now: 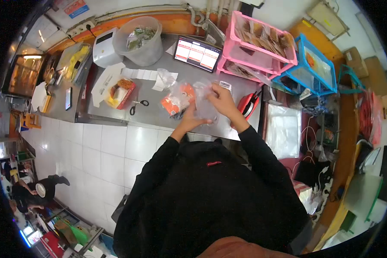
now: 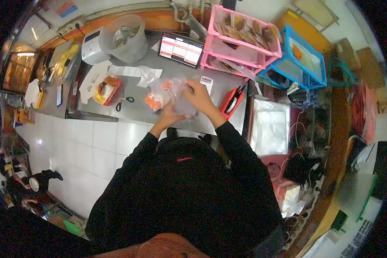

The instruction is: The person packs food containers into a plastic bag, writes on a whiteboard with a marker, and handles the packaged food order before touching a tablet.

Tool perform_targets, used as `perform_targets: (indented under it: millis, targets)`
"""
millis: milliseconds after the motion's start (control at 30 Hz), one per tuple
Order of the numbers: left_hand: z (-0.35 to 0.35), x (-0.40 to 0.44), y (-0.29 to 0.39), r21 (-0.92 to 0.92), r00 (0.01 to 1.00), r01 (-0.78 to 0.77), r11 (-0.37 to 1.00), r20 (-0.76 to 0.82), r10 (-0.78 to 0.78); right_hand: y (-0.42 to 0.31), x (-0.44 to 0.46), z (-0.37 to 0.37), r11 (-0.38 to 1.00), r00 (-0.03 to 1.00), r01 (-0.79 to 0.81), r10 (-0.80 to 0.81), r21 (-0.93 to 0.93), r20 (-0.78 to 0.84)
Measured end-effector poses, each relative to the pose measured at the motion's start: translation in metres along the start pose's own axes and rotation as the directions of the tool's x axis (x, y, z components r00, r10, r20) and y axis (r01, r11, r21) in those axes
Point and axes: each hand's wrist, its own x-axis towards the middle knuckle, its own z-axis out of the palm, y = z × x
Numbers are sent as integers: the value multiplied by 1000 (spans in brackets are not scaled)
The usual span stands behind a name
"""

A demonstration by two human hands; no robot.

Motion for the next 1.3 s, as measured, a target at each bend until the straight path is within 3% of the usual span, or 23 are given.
perform_targets:
  millis: [33, 100, 133, 200, 233, 300, 333, 400, 433, 500, 533, 567, 633, 667, 733, 767, 867, 967, 1067, 1167, 1267, 1300]
  targets:
    - [-2, 2, 4, -66, 998, -43, 997, -54, 39, -4, -4, 2, 999, 999, 47, -47, -8, 7]
    - [-19, 13, 16, -40, 999, 21, 999, -39, -22, -11, -5, 8, 966, 964, 258, -258, -11, -62]
    - [-27, 14, 28, 27, 995, 90, 996, 40, -91, -15, -4, 12, 932, 928, 361, -361, -13, -96]
    - [-43, 19, 87, 173, 955, 207, 963, 180, -238, -30, -6, 6, 975, 989, 51, -79, 214, 122]
    - [-46, 14, 87, 158, 953, 185, 970, 211, -216, -37, -5, 3, 949, 967, -125, 51, 291, 249]
    - [-51, 6, 86, 128, 946, 136, 982, 277, -167, -48, 3, 5, 959, 898, -149, 30, 240, 438]
    - [-58, 7, 85, 68, 986, -19, 998, 166, 7, -53, 6, 6, 964, 851, -159, 25, 213, 524]
    - [-76, 9, 86, 8, 937, -340, 940, -78, 340, -60, 14, 16, 993, 868, 35, -85, 111, 489]
    - [-83, 3, 88, -226, 987, -163, 960, -41, 158, -64, 17, 20, 990, 869, 127, -139, 58, 475]
    - [-100, -15, 105, -610, 975, 220, 761, 146, -166, -81, 29, 22, 994, 754, 2, -70, 105, 654]
    - [-111, -18, 107, -729, 960, 227, 646, 277, -24, -87, 36, 24, 991, 676, -63, -44, 117, 735]
    - [-123, -22, 108, -808, 910, 288, 514, 398, 118, -88, 45, 29, 993, 761, 4, -82, 121, 643]
    - [-150, -33, 129, -855, 882, 345, 388, 436, 176, -89, 64, 37, 985, 887, 135, -169, 108, 431]
    - [-161, -26, 111, -886, 849, 265, 381, 401, 343, -88, 77, 46, 931, 901, 349, -303, -105, 311]
    - [-173, -14, 134, -913, 953, 179, 365, 253, 166, -28, 107, 70, 845, 864, 477, -401, -240, 303]
    - [-176, -8, 136, -892, 981, 123, 434, 175, 80, -3, 115, 81, 787, 839, 535, -452, -306, 303]
    - [-178, 10, 116, -657, 985, 30, 753, -107, -132, 13, 112, 91, 983, 928, 139, -87, -120, 362]
    - [-186, 16, 89, -603, 910, 271, 750, -93, -404, 37, 81, 95, 983, 945, -156, 119, 101, 305]
    - [-162, 28, 56, -82, 914, 295, 952, -268, -306, 9, 50, 93, 896, 976, -176, 103, 408, 194]
    - [-132, 29, 35, 280, 970, 236, 930, -118, -211, -15, 28, 88, 864, 995, -101, 97, 492, 33]
    - [-111, 33, 36, 240, 959, 259, 936, 54, -279, -6, 5, 79, 835, 964, -213, 266, 507, -33]
    - [-103, 33, 34, 148, 947, 313, 938, 22, -320, -4, -4, 76, 799, 950, -236, 310, 552, -42]
